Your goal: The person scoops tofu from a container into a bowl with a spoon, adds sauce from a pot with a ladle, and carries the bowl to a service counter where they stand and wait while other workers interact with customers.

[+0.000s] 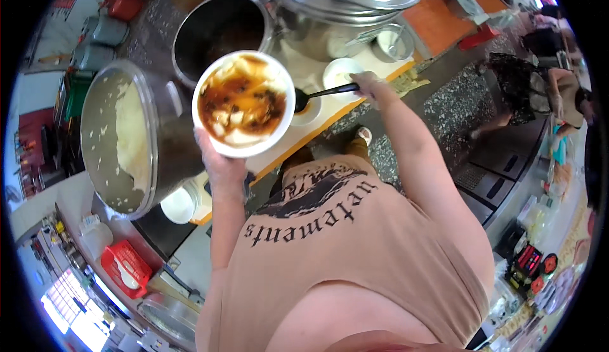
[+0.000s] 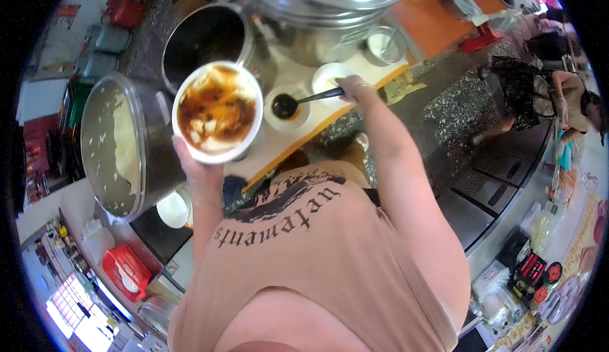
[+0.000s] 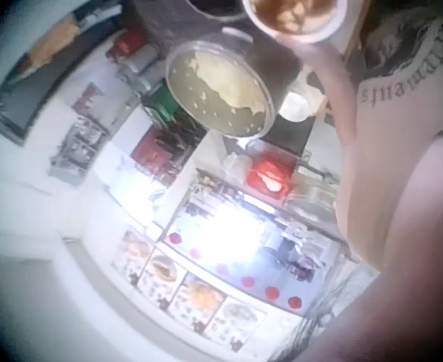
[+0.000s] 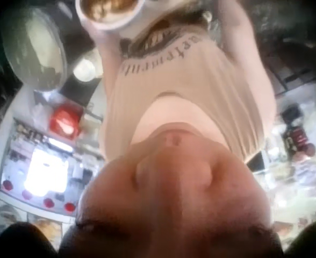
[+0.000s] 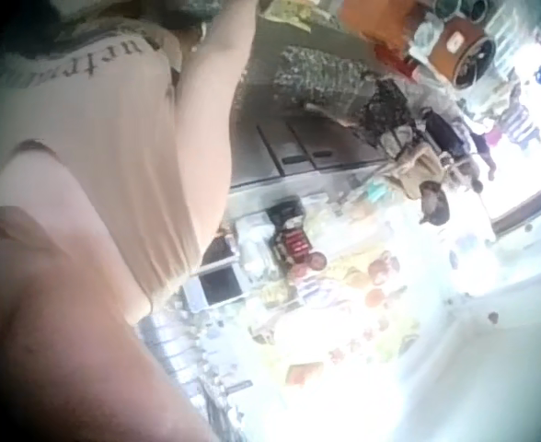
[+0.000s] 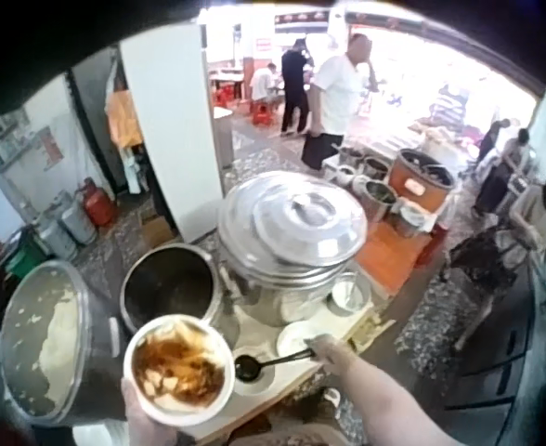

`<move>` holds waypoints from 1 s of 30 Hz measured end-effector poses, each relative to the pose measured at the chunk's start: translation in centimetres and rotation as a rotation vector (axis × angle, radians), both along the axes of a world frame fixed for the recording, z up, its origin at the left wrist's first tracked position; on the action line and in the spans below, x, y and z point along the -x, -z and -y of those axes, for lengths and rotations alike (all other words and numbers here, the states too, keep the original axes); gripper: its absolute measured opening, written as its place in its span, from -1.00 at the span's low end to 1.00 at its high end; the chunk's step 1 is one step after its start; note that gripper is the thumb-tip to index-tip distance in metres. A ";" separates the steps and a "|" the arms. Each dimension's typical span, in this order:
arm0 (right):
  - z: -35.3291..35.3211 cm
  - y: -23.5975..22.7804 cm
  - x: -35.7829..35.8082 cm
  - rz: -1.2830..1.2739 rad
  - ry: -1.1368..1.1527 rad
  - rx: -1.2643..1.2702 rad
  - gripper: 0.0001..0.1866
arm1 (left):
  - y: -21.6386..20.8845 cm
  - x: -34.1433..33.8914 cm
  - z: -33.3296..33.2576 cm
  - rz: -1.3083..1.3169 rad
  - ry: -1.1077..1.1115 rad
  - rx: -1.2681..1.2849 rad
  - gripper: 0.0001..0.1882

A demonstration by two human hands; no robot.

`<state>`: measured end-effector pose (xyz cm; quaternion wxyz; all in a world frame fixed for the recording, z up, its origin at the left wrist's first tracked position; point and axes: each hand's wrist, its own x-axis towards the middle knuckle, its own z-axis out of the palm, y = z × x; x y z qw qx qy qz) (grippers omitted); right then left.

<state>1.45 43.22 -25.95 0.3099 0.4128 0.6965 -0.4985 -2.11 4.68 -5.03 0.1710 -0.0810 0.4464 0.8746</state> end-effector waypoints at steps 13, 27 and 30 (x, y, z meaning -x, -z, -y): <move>-11.2 -13.3 -8.5 -0.625 0.444 0.454 -0.48 | -1.9 -9.4 -24.1 0.075 0.029 -0.007 -0.33; -30.0 -22.4 -9.6 -0.863 0.720 0.862 -0.37 | 1.2 -5.0 -50.5 0.189 0.455 -0.037 -0.20; -35.1 -19.9 -7.6 -0.891 0.738 0.883 -0.29 | 3.9 -2.8 -55.1 0.307 0.499 -0.052 -0.27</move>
